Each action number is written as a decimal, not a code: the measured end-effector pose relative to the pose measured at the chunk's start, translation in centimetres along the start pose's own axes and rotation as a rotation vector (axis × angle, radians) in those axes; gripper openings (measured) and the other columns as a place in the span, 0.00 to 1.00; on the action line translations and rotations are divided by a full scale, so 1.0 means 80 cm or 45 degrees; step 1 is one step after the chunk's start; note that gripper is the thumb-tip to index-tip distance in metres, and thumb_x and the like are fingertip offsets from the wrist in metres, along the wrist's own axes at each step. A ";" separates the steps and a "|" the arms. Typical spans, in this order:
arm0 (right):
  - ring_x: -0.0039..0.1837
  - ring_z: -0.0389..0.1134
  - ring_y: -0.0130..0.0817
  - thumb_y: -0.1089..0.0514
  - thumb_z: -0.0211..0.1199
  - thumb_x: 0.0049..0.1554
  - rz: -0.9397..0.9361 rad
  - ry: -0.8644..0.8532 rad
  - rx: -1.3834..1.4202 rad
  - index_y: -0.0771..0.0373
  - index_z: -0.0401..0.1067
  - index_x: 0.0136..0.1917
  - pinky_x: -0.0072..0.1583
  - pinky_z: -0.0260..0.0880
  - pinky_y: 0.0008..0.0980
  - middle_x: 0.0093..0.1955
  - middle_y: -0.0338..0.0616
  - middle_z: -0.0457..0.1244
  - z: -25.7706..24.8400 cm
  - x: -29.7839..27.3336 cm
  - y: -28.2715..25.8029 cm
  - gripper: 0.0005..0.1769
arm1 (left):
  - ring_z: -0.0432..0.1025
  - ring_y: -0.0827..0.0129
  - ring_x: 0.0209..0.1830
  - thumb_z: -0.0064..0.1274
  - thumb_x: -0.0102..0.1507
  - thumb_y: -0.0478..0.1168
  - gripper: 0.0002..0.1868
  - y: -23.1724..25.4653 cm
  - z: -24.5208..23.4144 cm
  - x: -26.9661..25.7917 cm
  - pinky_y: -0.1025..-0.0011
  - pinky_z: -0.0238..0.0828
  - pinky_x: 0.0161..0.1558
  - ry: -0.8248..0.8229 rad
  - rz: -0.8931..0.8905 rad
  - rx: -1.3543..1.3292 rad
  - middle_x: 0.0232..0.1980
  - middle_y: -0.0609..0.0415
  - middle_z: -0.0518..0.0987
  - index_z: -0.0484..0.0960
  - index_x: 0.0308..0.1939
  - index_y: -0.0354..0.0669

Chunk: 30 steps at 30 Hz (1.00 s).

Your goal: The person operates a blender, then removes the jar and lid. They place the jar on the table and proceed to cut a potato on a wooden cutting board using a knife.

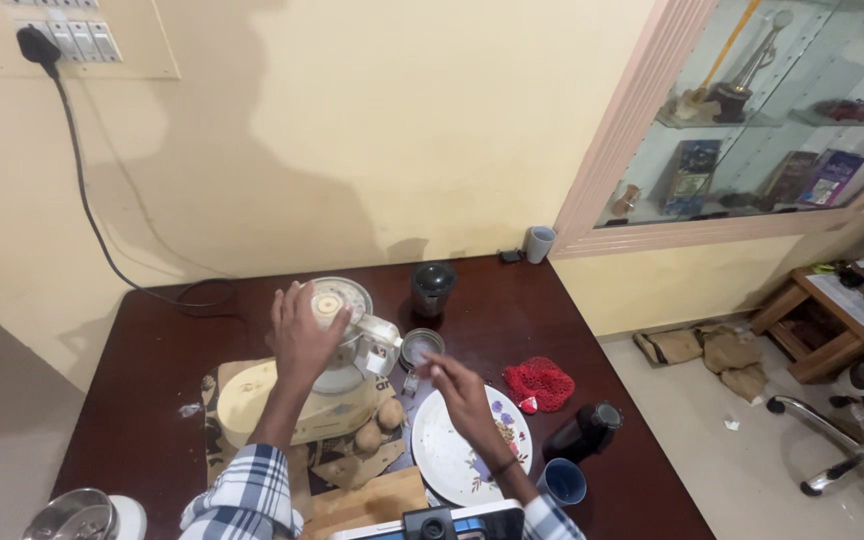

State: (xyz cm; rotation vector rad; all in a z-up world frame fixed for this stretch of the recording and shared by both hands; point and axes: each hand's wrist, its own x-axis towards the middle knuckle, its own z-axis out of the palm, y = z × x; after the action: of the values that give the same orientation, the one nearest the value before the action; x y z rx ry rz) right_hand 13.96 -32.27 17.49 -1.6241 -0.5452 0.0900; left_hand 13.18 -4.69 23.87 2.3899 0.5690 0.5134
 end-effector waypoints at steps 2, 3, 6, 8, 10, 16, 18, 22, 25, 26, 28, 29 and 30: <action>0.63 0.71 0.33 0.55 0.53 0.67 -0.034 -0.102 -0.004 0.66 0.69 0.70 0.63 0.70 0.30 0.60 0.49 0.71 0.000 0.029 0.002 0.22 | 0.49 0.47 0.81 0.59 0.60 0.63 0.44 -0.009 0.006 -0.003 0.42 0.51 0.73 0.168 0.167 -0.032 0.78 0.43 0.61 0.66 0.72 0.44; 0.66 0.70 0.33 0.53 0.53 0.67 -0.050 -0.153 -0.006 0.66 0.67 0.72 0.65 0.69 0.30 0.63 0.49 0.70 0.001 0.042 0.003 0.23 | 0.51 0.45 0.80 0.60 0.60 0.63 0.45 -0.012 0.009 -0.004 0.47 0.53 0.75 0.253 0.249 -0.048 0.76 0.40 0.63 0.66 0.72 0.41; 0.72 0.63 0.32 0.49 0.49 0.69 -0.042 -0.310 0.067 0.66 0.63 0.74 0.70 0.63 0.30 0.71 0.46 0.63 0.014 0.072 0.007 0.26 | 0.57 0.45 0.76 0.63 0.57 0.59 0.47 -0.017 0.014 -0.008 0.53 0.56 0.72 0.335 0.221 -0.197 0.75 0.38 0.64 0.65 0.73 0.37; 0.71 0.64 0.33 0.47 0.49 0.69 0.040 -0.337 0.063 0.66 0.64 0.74 0.69 0.64 0.31 0.68 0.46 0.65 0.024 0.082 0.006 0.28 | 0.60 0.49 0.76 0.61 0.60 0.58 0.46 -0.020 0.016 -0.011 0.54 0.59 0.73 0.343 0.163 -0.430 0.75 0.39 0.65 0.63 0.75 0.38; 0.69 0.65 0.33 0.44 0.49 0.69 0.107 -0.339 0.073 0.65 0.65 0.73 0.67 0.65 0.32 0.66 0.46 0.65 0.035 0.092 0.000 0.29 | 0.59 0.52 0.76 0.56 0.62 0.58 0.45 -0.027 0.014 -0.014 0.55 0.58 0.72 0.314 0.018 -0.664 0.75 0.40 0.64 0.60 0.76 0.40; 0.54 0.74 0.36 0.42 0.64 0.57 0.217 -0.308 -0.007 0.66 0.63 0.64 0.53 0.74 0.32 0.56 0.50 0.67 0.065 0.110 -0.030 0.32 | 0.56 0.59 0.79 0.36 0.71 0.61 0.36 -0.073 0.024 -0.041 0.58 0.57 0.72 0.141 -0.451 -1.137 0.79 0.48 0.61 0.59 0.78 0.47; 0.47 0.75 0.36 0.40 0.69 0.53 0.259 -0.273 -0.169 0.66 0.63 0.61 0.48 0.75 0.32 0.50 0.51 0.69 0.069 0.114 -0.034 0.34 | 0.54 0.60 0.80 0.31 0.73 0.62 0.35 -0.093 0.036 -0.044 0.59 0.53 0.73 0.125 -0.492 -1.120 0.80 0.49 0.60 0.61 0.78 0.46; 0.50 0.74 0.31 0.46 0.78 0.47 -0.011 -0.169 -0.246 0.68 0.66 0.57 0.49 0.75 0.31 0.48 0.48 0.69 0.083 0.118 -0.023 0.35 | 0.61 0.57 0.77 0.37 0.66 0.40 0.35 -0.138 0.071 -0.047 0.58 0.64 0.68 0.092 -0.507 -0.963 0.79 0.50 0.64 0.59 0.80 0.47; 0.49 0.73 0.28 0.51 0.78 0.48 -0.017 -0.149 -0.164 0.67 0.68 0.56 0.49 0.75 0.29 0.47 0.44 0.70 0.087 0.126 -0.008 0.30 | 0.61 0.57 0.76 0.50 0.59 0.29 0.46 -0.164 0.100 -0.052 0.63 0.64 0.69 0.019 -0.425 -0.694 0.78 0.46 0.64 0.52 0.80 0.43; 0.49 0.73 0.27 0.53 0.78 0.48 -0.037 -0.161 -0.132 0.67 0.68 0.55 0.49 0.75 0.28 0.47 0.44 0.70 0.085 0.129 -0.003 0.29 | 0.62 0.57 0.75 0.56 0.58 0.29 0.49 -0.171 0.110 -0.053 0.64 0.64 0.70 -0.029 -0.407 -0.666 0.77 0.44 0.64 0.50 0.80 0.42; 0.49 0.72 0.25 0.55 0.78 0.50 -0.063 -0.205 -0.049 0.67 0.69 0.55 0.49 0.74 0.27 0.47 0.42 0.70 0.081 0.136 0.007 0.26 | 0.64 0.57 0.73 0.62 0.55 0.29 0.54 -0.181 0.127 -0.057 0.65 0.65 0.70 -0.088 -0.330 -0.707 0.75 0.42 0.65 0.48 0.80 0.40; 0.49 0.72 0.25 0.56 0.78 0.50 -0.070 -0.236 0.003 0.66 0.69 0.55 0.49 0.74 0.27 0.47 0.42 0.70 0.078 0.140 0.009 0.25 | 0.65 0.58 0.73 0.63 0.53 0.29 0.56 -0.182 0.136 -0.058 0.65 0.65 0.69 -0.097 -0.268 -0.776 0.74 0.42 0.67 0.48 0.80 0.40; 0.49 0.71 0.24 0.57 0.77 0.51 -0.077 -0.267 0.054 0.66 0.69 0.55 0.49 0.73 0.26 0.47 0.41 0.70 0.074 0.143 0.011 0.24 | 0.66 0.58 0.73 0.64 0.51 0.30 0.57 -0.183 0.142 -0.059 0.66 0.66 0.68 -0.106 -0.205 -0.845 0.73 0.43 0.68 0.47 0.80 0.39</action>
State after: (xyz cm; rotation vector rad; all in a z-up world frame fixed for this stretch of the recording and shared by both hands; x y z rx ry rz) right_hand 22.09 -22.33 18.75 -1.5648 -0.7481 0.2269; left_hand 10.84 -2.10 5.06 1.7126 0.4576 0.4420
